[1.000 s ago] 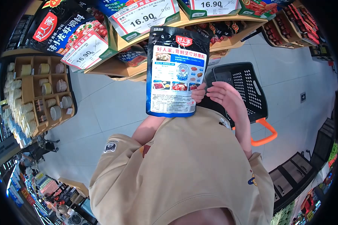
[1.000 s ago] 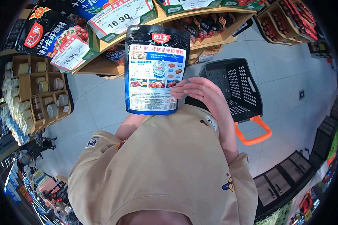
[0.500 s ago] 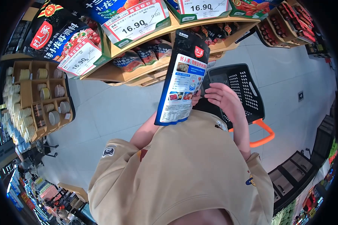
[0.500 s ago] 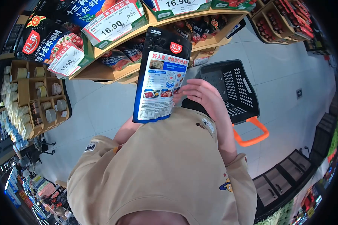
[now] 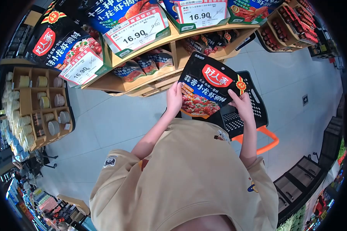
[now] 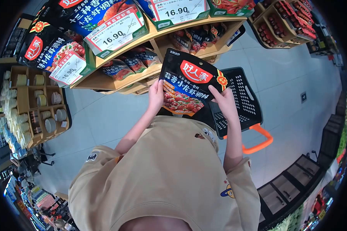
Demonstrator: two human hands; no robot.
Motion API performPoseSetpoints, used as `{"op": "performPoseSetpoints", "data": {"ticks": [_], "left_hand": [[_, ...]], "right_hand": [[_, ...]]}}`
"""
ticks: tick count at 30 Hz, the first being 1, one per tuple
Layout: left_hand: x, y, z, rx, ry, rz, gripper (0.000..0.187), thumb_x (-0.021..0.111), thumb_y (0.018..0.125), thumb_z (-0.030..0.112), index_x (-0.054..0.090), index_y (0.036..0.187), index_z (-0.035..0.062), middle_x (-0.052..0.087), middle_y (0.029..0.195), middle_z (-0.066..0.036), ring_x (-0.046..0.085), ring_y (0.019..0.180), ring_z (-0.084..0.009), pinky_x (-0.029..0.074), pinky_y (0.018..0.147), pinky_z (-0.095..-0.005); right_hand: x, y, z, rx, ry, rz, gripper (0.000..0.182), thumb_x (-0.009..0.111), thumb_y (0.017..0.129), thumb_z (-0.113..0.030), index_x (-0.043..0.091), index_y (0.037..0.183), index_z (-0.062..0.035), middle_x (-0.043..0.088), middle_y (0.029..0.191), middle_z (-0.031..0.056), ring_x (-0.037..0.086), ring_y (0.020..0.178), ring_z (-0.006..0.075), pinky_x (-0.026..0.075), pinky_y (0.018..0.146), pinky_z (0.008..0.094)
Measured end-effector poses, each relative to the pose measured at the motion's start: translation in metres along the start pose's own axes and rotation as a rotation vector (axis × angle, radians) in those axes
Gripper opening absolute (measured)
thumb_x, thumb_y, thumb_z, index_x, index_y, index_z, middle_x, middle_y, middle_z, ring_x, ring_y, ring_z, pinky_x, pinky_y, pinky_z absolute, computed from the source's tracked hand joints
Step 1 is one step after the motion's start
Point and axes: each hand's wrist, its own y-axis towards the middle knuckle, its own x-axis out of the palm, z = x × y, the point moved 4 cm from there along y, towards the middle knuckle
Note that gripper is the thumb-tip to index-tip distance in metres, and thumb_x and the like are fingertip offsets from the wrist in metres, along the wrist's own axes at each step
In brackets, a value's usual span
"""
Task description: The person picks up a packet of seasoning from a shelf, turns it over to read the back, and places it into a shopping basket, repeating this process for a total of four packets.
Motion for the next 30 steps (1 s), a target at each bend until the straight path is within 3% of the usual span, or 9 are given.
{"op": "performPoseSetpoints", "data": {"ticks": [4,7,9,14,17,19,22,29,30], "left_hand": [[0.000,0.001,-0.010,-0.028,0.201,-0.167,0.022,0.041,0.083,0.014,0.048,0.097,-0.0013,0.057,0.077,-0.017,0.055,0.072,-0.0293,0.041,0.065,-0.0341],[-0.008,0.003,-0.042,0.117,0.316,-0.143,0.027,0.044,0.079,0.013,0.043,0.104,0.0029,0.057,0.082,-0.017,0.054,0.077,-0.0306,0.041,0.068,-0.0376],[-0.025,0.001,-0.067,-0.148,0.412,-0.225,0.027,0.046,0.081,0.016,0.044,0.105,0.0036,0.056,0.082,-0.015,0.055,0.076,-0.0247,0.042,0.070,-0.0323],[-0.099,-0.028,-0.179,-0.332,0.634,-0.188,0.023,0.043,0.079,0.020,0.053,0.092,0.0038,0.060,0.075,-0.016,0.059,0.075,-0.0258,0.044,0.068,-0.0332],[-0.158,-0.075,-0.255,-0.596,0.702,-0.144,0.029,0.043,0.075,0.025,0.057,0.088,0.0030,0.057,0.088,-0.022,0.053,0.088,-0.0353,0.042,0.076,-0.0390],[-0.195,-0.120,-0.311,-0.745,0.586,-0.102,0.030,0.042,0.071,0.020,0.054,0.082,-0.0057,0.058,0.074,-0.023,0.059,0.070,-0.0325,0.045,0.069,-0.0378],[-0.212,-0.179,-0.277,-1.119,0.363,0.027,0.025,0.039,0.071,0.011,0.052,0.082,-0.0069,0.059,0.067,-0.020,0.059,0.052,-0.0250,0.046,0.045,-0.0326],[-0.212,-0.217,-0.282,-1.187,0.186,0.139,0.028,0.042,0.075,0.014,0.047,0.095,-0.0054,0.060,0.075,-0.017,0.056,0.052,-0.0219,0.039,0.037,-0.0278],[-0.207,-0.213,-0.271,-1.158,0.163,0.157,0.029,0.043,0.075,0.015,0.048,0.096,-0.0040,0.060,0.075,-0.016,0.056,0.052,-0.0210,0.038,0.037,-0.0274]], "right_hand": [[0.004,0.013,0.014,-0.156,-0.111,0.024,0.023,0.054,0.079,-0.022,0.058,0.078,0.0008,0.053,0.059,-0.0013,0.044,0.049,0.0021,0.037,0.043,0.0176],[0.025,0.015,0.020,-0.284,-0.410,0.060,0.021,0.051,0.079,-0.015,0.057,0.089,0.0030,0.058,0.067,0.0163,0.056,0.059,0.0240,0.043,0.055,0.0285],[0.035,0.024,0.034,-0.330,-0.426,0.052,0.019,0.049,0.078,-0.010,0.057,0.090,0.0016,0.056,0.075,0.0212,0.055,0.073,0.0346,0.043,0.063,0.0318],[0.033,0.057,0.038,-0.386,-0.598,0.125,0.019,0.050,0.077,-0.012,0.058,0.089,-0.0006,0.055,0.075,0.0214,0.055,0.074,0.0343,0.043,0.064,0.0363],[0.029,0.083,0.027,-0.365,-0.589,0.182,0.019,0.050,0.078,-0.015,0.057,0.086,0.0000,0.053,0.072,0.0232,0.052,0.072,0.0376,0.042,0.061,0.0383],[0.035,0.098,0.016,-0.369,-0.541,0.166,0.021,0.050,0.079,-0.016,0.056,0.087,0.0019,0.054,0.072,0.0234,0.053,0.074,0.0374,0.041,0.062,0.0365],[0.055,0.123,0.002,-0.462,-0.428,0.131,0.022,0.051,0.079,-0.016,0.054,0.088,0.0038,0.054,0.073,0.0228,0.054,0.073,0.0364,0.041,0.062,0.0340],[0.118,0.211,0.017,-0.652,-0.069,0.060,0.021,0.052,0.079,-0.015,0.056,0.091,0.0013,0.056,0.071,0.0194,0.052,0.059,0.0241,0.040,0.059,0.0281],[0.124,0.224,0.023,-0.640,-0.145,0.032,0.022,0.052,0.079,-0.015,0.056,0.091,0.0029,0.057,0.072,0.0130,0.048,0.064,0.0142,0.040,0.061,0.0257]]}}
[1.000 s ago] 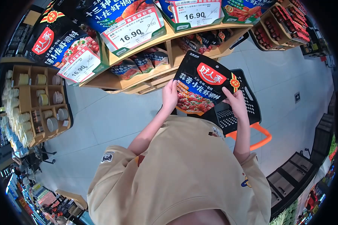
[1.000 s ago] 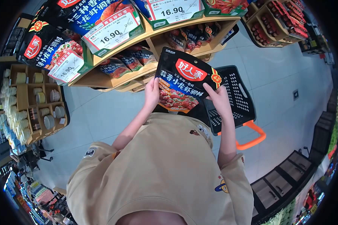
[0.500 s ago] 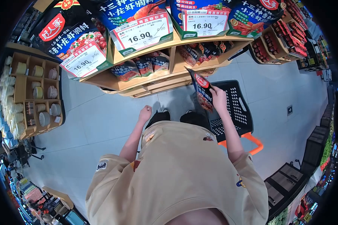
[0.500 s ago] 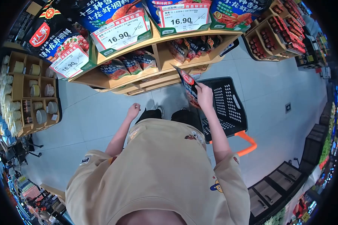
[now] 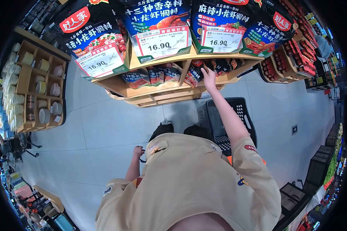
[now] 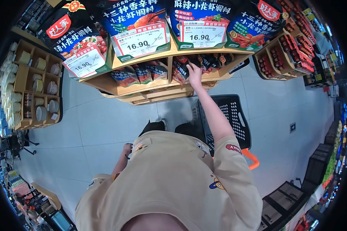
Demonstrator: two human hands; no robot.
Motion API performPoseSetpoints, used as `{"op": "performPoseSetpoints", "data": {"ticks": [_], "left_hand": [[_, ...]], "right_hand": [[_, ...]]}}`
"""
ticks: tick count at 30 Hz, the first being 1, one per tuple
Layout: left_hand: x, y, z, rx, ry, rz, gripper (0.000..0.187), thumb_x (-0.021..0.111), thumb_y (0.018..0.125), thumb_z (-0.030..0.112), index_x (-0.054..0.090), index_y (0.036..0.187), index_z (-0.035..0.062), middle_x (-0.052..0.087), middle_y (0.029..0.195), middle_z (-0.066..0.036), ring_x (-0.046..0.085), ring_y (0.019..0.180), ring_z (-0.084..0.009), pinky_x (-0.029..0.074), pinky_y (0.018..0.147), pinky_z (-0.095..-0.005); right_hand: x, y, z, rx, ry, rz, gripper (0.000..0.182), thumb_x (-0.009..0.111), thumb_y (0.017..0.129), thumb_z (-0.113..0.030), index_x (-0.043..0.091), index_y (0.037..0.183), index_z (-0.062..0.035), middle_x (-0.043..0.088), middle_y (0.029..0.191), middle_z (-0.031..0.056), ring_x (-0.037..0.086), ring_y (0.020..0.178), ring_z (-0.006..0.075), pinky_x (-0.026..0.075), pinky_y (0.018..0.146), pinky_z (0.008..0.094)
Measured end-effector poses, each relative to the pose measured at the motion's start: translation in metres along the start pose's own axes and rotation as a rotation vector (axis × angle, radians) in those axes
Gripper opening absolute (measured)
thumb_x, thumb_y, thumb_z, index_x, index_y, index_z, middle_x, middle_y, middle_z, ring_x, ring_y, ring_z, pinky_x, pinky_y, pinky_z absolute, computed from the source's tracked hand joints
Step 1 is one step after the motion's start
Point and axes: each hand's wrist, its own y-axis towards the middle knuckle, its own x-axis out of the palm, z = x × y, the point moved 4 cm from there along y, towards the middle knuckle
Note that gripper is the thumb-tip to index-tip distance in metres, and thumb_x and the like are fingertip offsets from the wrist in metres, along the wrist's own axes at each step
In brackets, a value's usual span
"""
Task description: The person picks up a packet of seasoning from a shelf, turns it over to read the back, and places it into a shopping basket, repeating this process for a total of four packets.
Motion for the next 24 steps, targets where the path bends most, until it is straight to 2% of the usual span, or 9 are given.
{"op": "performPoseSetpoints", "data": {"ticks": [1,6,11,14,18,19,22,23,24], "left_hand": [[0.004,-0.002,0.005,0.027,-0.030,0.003,0.029,0.043,0.075,0.016,0.048,0.097,-0.0027,0.060,0.074,-0.015,0.056,0.052,-0.0200,0.037,0.036,-0.0270],[0.011,-0.008,0.031,0.290,0.124,-0.004,0.029,0.043,0.076,0.017,0.051,0.096,-0.0017,0.059,0.072,-0.013,0.055,0.054,-0.0181,0.040,0.040,-0.0262],[0.011,-0.008,0.034,0.194,0.091,0.003,0.028,0.042,0.076,0.016,0.052,0.096,-0.0009,0.057,0.071,-0.012,0.053,0.054,-0.0173,0.039,0.042,-0.0253],[0.006,-0.010,0.035,0.110,0.098,-0.018,0.027,0.042,0.076,0.015,0.051,0.096,-0.0015,0.056,0.072,-0.011,0.051,0.054,-0.0173,0.038,0.042,-0.0250],[0.003,0.003,0.043,0.119,0.064,-0.101,0.026,0.043,0.076,0.013,0.050,0.096,-0.0020,0.054,0.073,-0.012,0.050,0.056,-0.0177,0.039,0.045,-0.0263],[0.004,0.008,0.052,0.141,0.075,-0.107,0.026,0.043,0.076,0.013,0.050,0.096,-0.0020,0.054,0.073,-0.012,0.050,0.056,-0.0177,0.039,0.045,-0.0263],[0.011,0.021,0.076,0.167,0.179,-0.153,0.026,0.043,0.076,0.012,0.050,0.096,-0.0032,0.057,0.084,-0.018,0.056,0.065,-0.0221,0.043,0.047,-0.0303],[0.014,0.030,0.086,0.183,0.188,-0.161,0.026,0.043,0.076,0.012,0.050,0.096,-0.0032,0.057,0.084,-0.018,0.056,0.065,-0.0221,0.043,0.047,-0.0303],[0.023,0.042,0.097,0.195,0.210,-0.198,0.025,0.042,0.076,0.012,0.050,0.095,-0.0032,0.057,0.083,-0.017,0.056,0.064,-0.0217,0.044,0.048,-0.0299]], "right_hand": [[0.004,0.004,-0.002,0.008,-0.063,-0.050,0.023,0.053,0.080,-0.015,0.055,0.092,0.0045,0.059,0.072,0.0065,0.045,0.068,0.0043,0.040,0.063,0.0234],[0.000,0.006,0.015,0.124,-0.450,-0.097,0.029,0.054,0.077,-0.024,0.054,0.083,0.0049,0.056,0.072,0.0199,0.056,0.072,0.0312,0.043,0.062,0.0333],[-0.005,-0.029,0.034,-0.024,-0.290,-0.057,0.022,0.051,0.078,-0.019,0.053,0.086,0.0018,0.055,0.067,0.0149,0.056,0.070,0.0289,0.042,0.064,0.0326],[-0.013,-0.080,0.089,0.189,-0.258,-0.156,0.022,0.047,0.076,-0.017,0.055,0.091,-0.0030,0.056,0.078,0.0211,0.055,0.077,0.0340,0.044,0.067,0.0355],[-0.045,-0.191,0.122,0.338,-0.379,-0.291,0.024,0.050,0.078,-0.026,0.059,0.081,-0.0033,0.060,0.073,0.0122,0.058,0.069,0.0191,0.044,0.063,0.0308],[-0.055,-0.227,0.149,0.633,-0.379,-0.335,0.026,0.046,0.075,-0.027,0.059,0.076,-0.0043,0.059,0.081,0.0149,0.056,0.080,0.0307,0.043,0.071,0.0363],[-0.089,-0.338,0.212,0.825,-0.588,-0.391,0.026,0.047,0.073,-0.028,0.063,0.083,-0.0096,0.060,0.086,0.0140,0.056,0.083,0.0304,0.043,0.074,0.0342],[-0.102,-0.362,0.212,0.800,-0.436,-0.283,0.028,0.049,0.072,-0.031,0.063,0.082,-0.0083,0.059,0.087,0.0152,0.056,0.084,0.0303,0.043,0.075,0.0352],[-0.114,-0.374,0.175,1.124,-0.441,-0.044,0.031,0.052,0.071,-0.033,0.063,0.082,-0.0075,0.059,0.086,0.0157,0.057,0.083,0.0295,0.043,0.075,0.0361]]}}
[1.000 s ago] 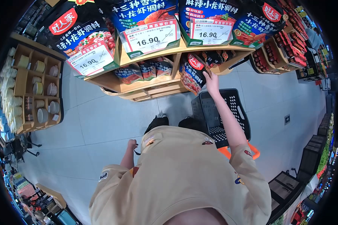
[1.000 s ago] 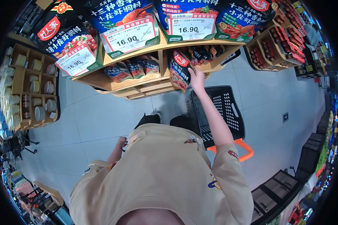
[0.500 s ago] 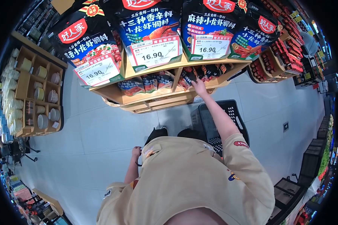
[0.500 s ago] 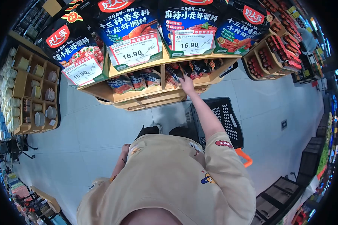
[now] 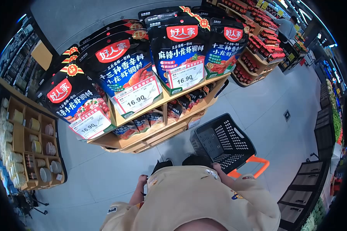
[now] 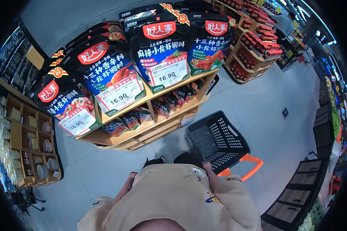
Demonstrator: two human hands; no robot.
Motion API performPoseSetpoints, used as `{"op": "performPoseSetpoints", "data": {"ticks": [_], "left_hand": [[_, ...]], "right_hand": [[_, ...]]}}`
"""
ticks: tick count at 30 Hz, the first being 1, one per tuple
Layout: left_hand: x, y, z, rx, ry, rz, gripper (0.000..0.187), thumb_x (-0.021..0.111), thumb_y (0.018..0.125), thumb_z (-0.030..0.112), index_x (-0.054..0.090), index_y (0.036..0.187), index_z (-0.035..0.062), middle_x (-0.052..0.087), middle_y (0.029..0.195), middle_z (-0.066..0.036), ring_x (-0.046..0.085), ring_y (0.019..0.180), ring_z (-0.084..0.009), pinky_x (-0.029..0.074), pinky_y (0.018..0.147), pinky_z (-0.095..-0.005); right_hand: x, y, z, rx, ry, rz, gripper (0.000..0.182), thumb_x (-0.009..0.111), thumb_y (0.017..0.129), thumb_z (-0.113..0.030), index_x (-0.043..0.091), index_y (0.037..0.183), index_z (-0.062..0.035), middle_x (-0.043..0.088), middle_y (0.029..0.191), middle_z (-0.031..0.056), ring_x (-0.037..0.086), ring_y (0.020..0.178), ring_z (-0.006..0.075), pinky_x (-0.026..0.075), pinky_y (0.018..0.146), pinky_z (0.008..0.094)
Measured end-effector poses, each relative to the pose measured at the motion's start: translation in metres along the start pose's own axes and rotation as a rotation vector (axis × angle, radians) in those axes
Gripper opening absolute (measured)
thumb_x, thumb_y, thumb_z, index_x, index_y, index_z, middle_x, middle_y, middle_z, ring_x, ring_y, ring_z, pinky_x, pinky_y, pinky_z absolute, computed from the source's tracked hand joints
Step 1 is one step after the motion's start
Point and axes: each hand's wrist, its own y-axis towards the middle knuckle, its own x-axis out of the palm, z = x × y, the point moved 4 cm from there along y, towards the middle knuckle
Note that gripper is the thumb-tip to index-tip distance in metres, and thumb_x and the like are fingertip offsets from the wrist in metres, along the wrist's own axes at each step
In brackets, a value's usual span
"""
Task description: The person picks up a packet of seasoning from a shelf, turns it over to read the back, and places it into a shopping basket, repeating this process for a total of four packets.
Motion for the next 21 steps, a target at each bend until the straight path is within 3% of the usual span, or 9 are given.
{"op": "performPoseSetpoints", "data": {"ticks": [1,3,5,12,15,17,20,21], "left_hand": [[0.004,0.015,0.009,0.011,0.019,-0.036,0.025,0.042,0.077,0.012,0.051,0.095,-0.0031,0.058,0.082,-0.017,0.057,0.063,-0.0213,0.045,0.048,-0.0295],[0.010,0.043,0.027,0.034,0.059,-0.106,0.024,0.042,0.077,0.012,0.051,0.094,-0.0031,0.059,0.079,-0.017,0.058,0.060,-0.0205,0.046,0.049,-0.0288],[0.013,0.057,0.050,0.061,0.091,-0.145,0.024,0.042,0.077,0.012,0.051,0.093,-0.0031,0.059,0.078,-0.017,0.058,0.059,-0.0201,0.047,0.049,-0.0284],[0.054,0.066,0.140,0.293,0.212,-0.218,0.019,0.044,0.077,0.013,0.052,0.089,-0.0011,0.060,0.070,-0.013,0.058,0.057,-0.0172,0.047,0.050,-0.0263],[0.063,0.067,0.129,0.360,0.280,-0.219,0.018,0.043,0.078,0.014,0.052,0.083,-0.0009,0.059,0.069,-0.013,0.058,0.057,-0.0173,0.047,0.052,-0.0273],[0.063,0.059,0.126,0.337,0.261,-0.230,0.022,0.041,0.080,0.014,0.052,0.092,-0.0002,0.058,0.071,-0.013,0.054,0.052,-0.0151,0.044,0.045,-0.0243],[0.057,0.058,0.090,0.355,0.318,-0.229,0.023,0.042,0.079,0.014,0.054,0.093,0.0004,0.060,0.072,-0.014,0.054,0.052,-0.0145,0.044,0.046,-0.0241],[0.053,0.056,0.072,0.310,0.356,-0.225,0.024,0.043,0.079,0.014,0.055,0.094,0.0000,0.060,0.072,-0.014,0.055,0.053,-0.0154,0.045,0.046,-0.0252]], "right_hand": [[0.003,0.001,0.021,0.037,-0.082,0.077,0.030,0.052,0.070,-0.033,0.063,0.081,-0.0068,0.060,0.085,0.0155,0.057,0.081,0.0282,0.043,0.074,0.0356],[0.021,0.012,0.063,-0.103,-0.228,-0.028,0.028,0.048,0.070,-0.026,0.063,0.082,-0.0049,0.059,0.088,0.0158,0.056,0.085,0.0284,0.043,0.075,0.0353],[0.012,-0.027,0.036,0.038,-0.063,-0.054,0.026,0.048,0.070,-0.024,0.063,0.082,-0.0061,0.059,0.088,0.0155,0.055,0.087,0.0287,0.043,0.076,0.0345],[0.055,-0.018,-0.012,-0.096,-0.052,-0.028,0.025,0.049,0.071,-0.024,0.063,0.082,-0.0068,0.059,0.088,0.0150,0.055,0.087,0.0286,0.043,0.077,0.0343],[0.064,0.001,0.001,-0.117,-0.111,-0.004,0.025,0.049,0.071,-0.024,0.063,0.082,-0.0071,0.059,0.088,0.0148,0.055,0.087,0.0286,0.043,0.077,0.0342],[0.083,0.046,0.055,-0.135,-0.239,0.019,0.025,0.050,0.071,-0.024,0.063,0.082,-0.0073,0.059,0.088,0.0147,0.055,0.087,0.0285,0.043,0.077,0.0341],[0.105,0.111,0.121,-0.184,-0.476,0.092,0.024,0.050,0.071,-0.024,0.063,0.082,-0.0076,0.059,0.088,0.0144,0.055,0.087,0.0285,0.043,0.077,0.0340],[0.078,0.076,0.086,-0.156,-0.357,0.073,0.024,0.050,0.071,-0.024,0.063,0.082,-0.0078,0.059,0.088,0.0146,0.055,0.087,0.0284,0.043,0.078,0.0344]]}}
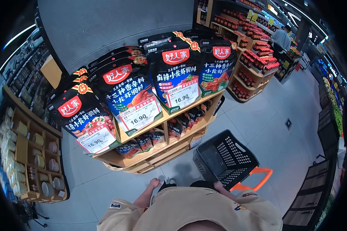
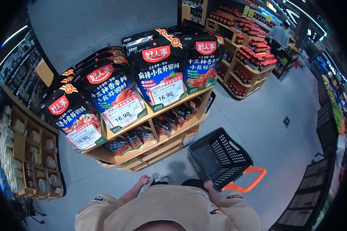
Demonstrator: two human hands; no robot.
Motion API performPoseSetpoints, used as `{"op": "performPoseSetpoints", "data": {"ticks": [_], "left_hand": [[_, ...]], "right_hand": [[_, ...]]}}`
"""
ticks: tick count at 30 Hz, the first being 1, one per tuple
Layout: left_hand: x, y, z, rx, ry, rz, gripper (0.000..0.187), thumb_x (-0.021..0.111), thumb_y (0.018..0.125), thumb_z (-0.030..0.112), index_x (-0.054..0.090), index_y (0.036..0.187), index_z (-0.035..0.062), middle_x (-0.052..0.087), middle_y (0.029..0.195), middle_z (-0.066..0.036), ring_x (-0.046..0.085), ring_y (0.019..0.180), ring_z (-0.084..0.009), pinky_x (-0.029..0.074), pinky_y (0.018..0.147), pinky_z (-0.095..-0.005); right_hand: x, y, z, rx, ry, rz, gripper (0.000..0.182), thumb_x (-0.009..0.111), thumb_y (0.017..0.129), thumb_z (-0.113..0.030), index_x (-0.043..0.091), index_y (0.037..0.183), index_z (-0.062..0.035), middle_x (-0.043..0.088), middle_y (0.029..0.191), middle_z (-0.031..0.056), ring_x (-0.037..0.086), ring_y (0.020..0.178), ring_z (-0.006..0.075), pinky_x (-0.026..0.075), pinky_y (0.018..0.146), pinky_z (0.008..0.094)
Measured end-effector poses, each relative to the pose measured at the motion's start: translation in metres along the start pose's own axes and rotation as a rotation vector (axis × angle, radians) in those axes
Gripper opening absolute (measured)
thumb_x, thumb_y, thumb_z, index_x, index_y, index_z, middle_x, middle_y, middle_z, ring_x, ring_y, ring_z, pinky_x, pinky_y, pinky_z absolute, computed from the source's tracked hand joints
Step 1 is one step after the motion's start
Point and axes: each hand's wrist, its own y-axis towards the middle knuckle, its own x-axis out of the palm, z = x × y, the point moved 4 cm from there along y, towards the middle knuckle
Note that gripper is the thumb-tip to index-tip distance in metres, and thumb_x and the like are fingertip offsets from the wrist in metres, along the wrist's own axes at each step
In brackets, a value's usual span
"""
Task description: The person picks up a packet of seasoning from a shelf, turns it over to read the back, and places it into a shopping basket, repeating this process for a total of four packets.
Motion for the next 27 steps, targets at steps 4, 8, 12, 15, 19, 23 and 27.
{"op": "performPoseSetpoints", "data": {"ticks": [4,8,12,15,19,23,27], "left_hand": [[0.013,-0.053,-0.037,-0.170,0.005,0.038,0.025,0.045,0.079,0.015,0.056,0.095,-0.0008,0.060,0.073,-0.014,0.058,0.056,-0.0194,0.047,0.050,-0.0288],[0.038,-0.090,-0.053,-0.354,-0.002,0.090,0.026,0.045,0.079,0.014,0.055,0.097,-0.0026,0.060,0.084,-0.016,0.060,0.065,-0.0220,0.049,0.056,-0.0319],[0.075,-0.089,-0.043,-0.299,-0.005,0.038,0.028,0.043,0.080,0.012,0.051,0.101,-0.0044,0.059,0.091,-0.016,0.060,0.069,-0.0230,0.049,0.055,-0.0317],[0.110,-0.073,-0.025,-0.175,-0.059,0.135,0.025,0.045,0.077,0.016,0.055,0.089,-0.0029,0.061,0.075,-0.014,0.059,0.058,-0.0194,0.047,0.050,-0.0283],[0.159,-0.091,0.038,-0.018,-0.169,0.192,0.024,0.046,0.077,0.018,0.056,0.087,-0.0014,0.059,0.068,-0.012,0.057,0.055,-0.0177,0.046,0.052,-0.0275],[0.179,-0.101,0.036,0.128,-0.164,0.317,0.024,0.046,0.077,0.019,0.056,0.087,-0.0005,0.059,0.067,-0.011,0.056,0.055,-0.0163,0.045,0.053,-0.0268],[0.181,-0.133,-0.025,0.077,-0.288,0.465,0.022,0.046,0.077,0.017,0.056,0.087,-0.0005,0.058,0.067,-0.011,0.057,0.057,-0.0182,0.047,0.053,-0.0278]], "right_hand": [[-0.109,-0.069,-0.078,-0.033,0.288,0.028,0.021,0.051,0.070,-0.022,0.062,0.081,-0.0078,0.059,0.087,0.0161,0.055,0.086,0.0289,0.043,0.077,0.0359],[-0.176,-0.101,-0.078,-0.300,0.248,0.141,0.022,0.052,0.068,-0.021,0.061,0.083,-0.0084,0.058,0.085,0.0144,0.053,0.086,0.0326,0.042,0.078,0.0394],[-0.233,-0.156,-0.054,-0.096,-0.247,0.201,0.039,0.054,0.068,-0.030,0.051,0.102,-0.0108,0.055,0.096,0.0101,0.050,0.095,0.0312,0.038,0.081,0.0421],[-0.221,-0.149,0.000,0.021,-0.459,0.035,0.047,0.055,0.068,-0.037,0.046,0.106,-0.0103,0.053,0.100,0.0099,0.046,0.101,0.0298,0.035,0.084,0.0417],[-0.206,-0.149,0.031,-0.065,-0.569,0.025,0.046,0.054,0.069,-0.039,0.046,0.102,-0.0076,0.052,0.100,0.0115,0.045,0.103,0.0294,0.034,0.083,0.0416],[-0.223,-0.161,0.031,-0.071,-0.695,0.076,0.037,0.053,0.071,-0.033,0.051,0.099,-0.0101,0.054,0.098,0.0104,0.054,0.088,0.0247,0.039,0.072,0.0377],[-0.196,-0.124,0.071,-0.144,-0.802,0.019,0.023,0.051,0.074,-0.026,0.059,0.090,-0.0119,0.058,0.087,0.0038,0.057,0.079,0.0202,0.041,0.065,0.0369]]}}
